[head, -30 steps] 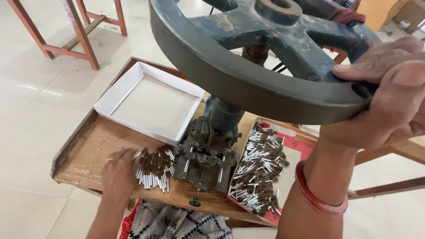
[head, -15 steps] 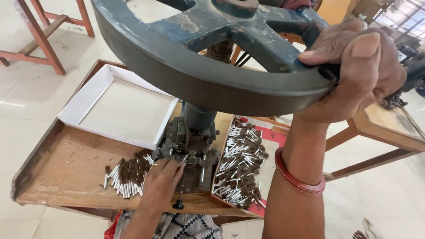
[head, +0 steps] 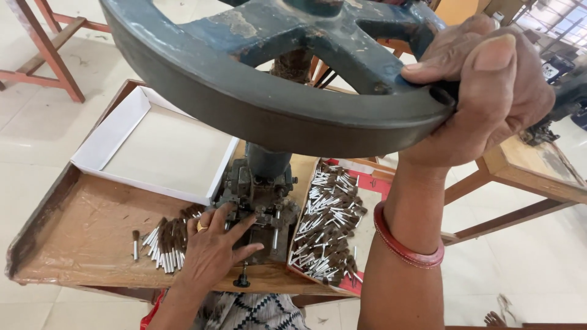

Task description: The person operates a manual flywheel press at a workbench. They hold the large wheel with one hand, place a small metal pin component into the press die with the other hand, then push the wheel down to press the part, releasing the finished piece onto the table beside the machine and repeating the cycle.

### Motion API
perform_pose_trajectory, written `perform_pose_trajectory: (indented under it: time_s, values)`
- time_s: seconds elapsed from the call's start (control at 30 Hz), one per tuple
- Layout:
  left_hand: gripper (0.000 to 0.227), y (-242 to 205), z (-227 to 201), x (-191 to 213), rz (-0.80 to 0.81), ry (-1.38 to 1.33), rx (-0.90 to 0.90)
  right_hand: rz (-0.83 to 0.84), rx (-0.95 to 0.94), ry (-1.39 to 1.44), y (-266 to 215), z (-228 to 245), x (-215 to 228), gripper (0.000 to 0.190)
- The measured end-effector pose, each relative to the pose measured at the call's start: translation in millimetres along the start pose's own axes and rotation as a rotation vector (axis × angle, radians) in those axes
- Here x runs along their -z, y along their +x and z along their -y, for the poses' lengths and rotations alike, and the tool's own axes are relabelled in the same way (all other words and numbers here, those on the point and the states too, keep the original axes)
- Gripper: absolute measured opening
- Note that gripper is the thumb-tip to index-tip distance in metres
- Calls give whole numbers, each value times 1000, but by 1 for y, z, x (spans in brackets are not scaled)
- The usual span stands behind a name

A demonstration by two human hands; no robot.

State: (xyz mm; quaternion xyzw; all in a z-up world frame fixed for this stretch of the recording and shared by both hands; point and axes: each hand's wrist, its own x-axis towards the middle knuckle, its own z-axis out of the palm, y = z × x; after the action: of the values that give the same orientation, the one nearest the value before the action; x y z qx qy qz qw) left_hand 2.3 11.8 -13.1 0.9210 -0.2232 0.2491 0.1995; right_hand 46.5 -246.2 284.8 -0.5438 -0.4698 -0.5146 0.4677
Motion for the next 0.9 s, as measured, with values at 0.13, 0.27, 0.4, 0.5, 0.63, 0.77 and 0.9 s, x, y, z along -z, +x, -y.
perform_pose_trajectory:
  time_s: [0.13,0.27,0.4,0.5,0.63,0.77,0.9]
  values:
    - [58,-1,-6,3,69,-54,-6,-25,-17,-66,-6,21,-7,48]
    - [47,1,-11,12,117,-152,67,-22,-124,-565,-2,63,-50,45]
    - [35,17,-17,17,145,-136,89,150,142,-1115,-7,80,-135,26]
    - [26,24,-27,22,666,15,245,262,120,-1246,9,86,-143,21]
    - [32,14,-29,-1,-36,-131,100,154,121,-721,-1,73,-66,34]
    - [37,2,-31,-45,7,-245,-8,54,-26,-423,-20,61,-48,44]
    - [41,-4,-76,-43,20,-358,-155,42,-14,-319,-22,48,-59,44]
